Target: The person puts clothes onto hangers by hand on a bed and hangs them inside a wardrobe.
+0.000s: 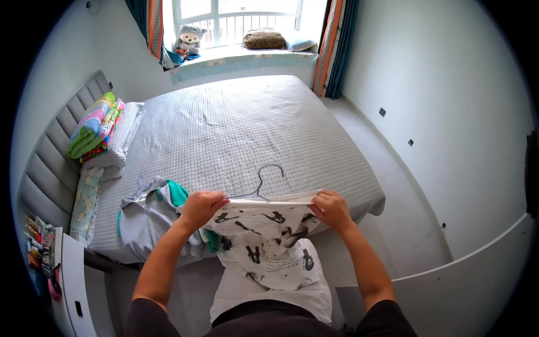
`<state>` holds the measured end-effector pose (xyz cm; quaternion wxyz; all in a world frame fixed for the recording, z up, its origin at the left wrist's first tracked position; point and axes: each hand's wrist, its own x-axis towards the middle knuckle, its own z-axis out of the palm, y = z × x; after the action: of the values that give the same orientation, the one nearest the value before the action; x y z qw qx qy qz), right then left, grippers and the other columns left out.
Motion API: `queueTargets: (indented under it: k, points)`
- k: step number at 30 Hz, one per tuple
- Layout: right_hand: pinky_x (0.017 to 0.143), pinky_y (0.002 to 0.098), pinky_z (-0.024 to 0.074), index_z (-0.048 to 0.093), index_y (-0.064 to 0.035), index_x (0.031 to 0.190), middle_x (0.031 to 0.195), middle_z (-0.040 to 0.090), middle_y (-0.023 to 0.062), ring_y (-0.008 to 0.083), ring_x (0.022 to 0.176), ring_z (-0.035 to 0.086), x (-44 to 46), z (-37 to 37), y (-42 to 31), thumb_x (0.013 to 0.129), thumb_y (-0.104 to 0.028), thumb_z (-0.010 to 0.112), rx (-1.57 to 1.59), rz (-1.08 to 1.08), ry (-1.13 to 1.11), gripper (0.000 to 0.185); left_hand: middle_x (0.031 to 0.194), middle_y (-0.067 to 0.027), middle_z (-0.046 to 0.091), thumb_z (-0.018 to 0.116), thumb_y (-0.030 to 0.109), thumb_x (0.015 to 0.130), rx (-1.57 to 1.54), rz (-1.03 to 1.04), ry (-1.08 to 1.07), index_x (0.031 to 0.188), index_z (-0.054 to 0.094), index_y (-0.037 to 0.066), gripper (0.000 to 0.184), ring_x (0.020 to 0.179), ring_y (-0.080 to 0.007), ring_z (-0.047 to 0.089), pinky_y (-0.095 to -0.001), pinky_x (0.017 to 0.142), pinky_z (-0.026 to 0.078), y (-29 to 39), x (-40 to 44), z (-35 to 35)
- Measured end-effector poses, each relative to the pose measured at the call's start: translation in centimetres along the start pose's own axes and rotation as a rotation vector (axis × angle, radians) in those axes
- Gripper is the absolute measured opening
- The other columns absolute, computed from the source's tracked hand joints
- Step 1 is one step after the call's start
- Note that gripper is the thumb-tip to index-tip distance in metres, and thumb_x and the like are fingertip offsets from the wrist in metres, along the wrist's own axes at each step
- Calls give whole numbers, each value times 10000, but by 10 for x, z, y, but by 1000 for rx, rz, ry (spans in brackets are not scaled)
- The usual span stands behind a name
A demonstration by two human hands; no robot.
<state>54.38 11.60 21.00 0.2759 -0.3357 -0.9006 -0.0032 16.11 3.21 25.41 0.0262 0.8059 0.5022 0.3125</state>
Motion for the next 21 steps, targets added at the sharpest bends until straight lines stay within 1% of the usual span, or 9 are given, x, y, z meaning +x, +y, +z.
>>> queueTargets:
  k: [3, 4, 6, 8, 11, 14, 15, 18, 21]
  points:
    - [837, 398, 493, 620, -85, 915, 1045, 643, 78, 269, 969, 629, 19, -1, -40, 805, -230, 735, 155, -120, 112, 216, 745, -152, 650, 601, 248, 945, -99, -148, -52, 874, 665, 34, 235, 661, -353, 609, -388, 594, 477, 3, 4, 10]
    - [865, 401, 489, 622, -76, 942, 1128, 634, 92, 280, 988, 624, 26, -6, -54, 803, -228, 737, 227, -189, 182, 236, 711, -117, 653, 591, 226, 959, -126, -125, -28, 901, 678, 24, 227, 598, -290, 597, -361, 586, 476, 1, 3, 12]
    - [908, 387, 471, 620, -75, 983, 1255, 573, 98, 293, 1028, 614, 38, -22, -62, 801, -228, 742, 54, 22, 351, 267, 675, -103, 630, 604, 190, 955, -345, -190, 44, 937, 677, 5, 199, 580, -227, 573, -341, 587, 470, 1, 0, 14]
    - [922, 400, 441, 623, -84, 968, 1180, 618, 108, 310, 1007, 617, 37, -19, -45, 840, -234, 707, -79, 156, 383, 215, 672, -91, 623, 621, 158, 947, -489, -274, 61, 977, 673, -10, 179, 598, -172, 561, -321, 599, 469, -4, -6, 10]
    - [805, 436, 459, 611, -71, 929, 980, 646, 142, 351, 899, 616, 31, -15, -15, 895, -236, 642, 67, 234, -155, 172, 732, -73, 640, 650, 128, 929, -530, -330, 33, 1038, 661, -20, 184, 673, -113, 566, -293, 630, 473, -14, -14, -4]
    - [642, 463, 441, 571, -29, 850, 751, 579, 188, 415, 724, 565, 48, -26, -17, 945, -214, 568, 167, 253, 99, 208, 858, -12, 667, 641, 176, 951, -321, -248, -59, 1072, 654, 14, 203, 776, -41, 556, -241, 679, 463, -39, -36, -21]
    - [604, 458, 434, 559, -17, 825, 726, 563, 201, 431, 684, 543, 57, -31, -9, 951, -201, 559, 181, 256, 151, 222, 871, 5, 666, 631, 196, 960, -534, -347, -67, 1085, 650, 32, 207, 787, -33, 554, -230, 690, 457, -59, -50, -14]
    - [562, 361, 400, 557, -10, 786, 643, 499, 137, 277, 582, 493, 86, -27, 14, 957, -212, 574, 250, 246, 154, 265, 961, 66, 660, 574, 264, 1001, -1069, -577, -2, 1188, 601, 119, 238, 843, -20, 548, -199, 741, 435, -62, -88, -19]
    - [549, 296, 360, 573, -14, 784, 623, 454, 30, 135, 586, 416, 126, 6, 4, 970, -248, 584, 461, 326, -41, 299, 1158, 21, 632, 573, 253, 998, -1474, -639, 196, 1372, 470, 145, 403, 991, -59, 575, -231, 794, 467, -61, -134, -24]
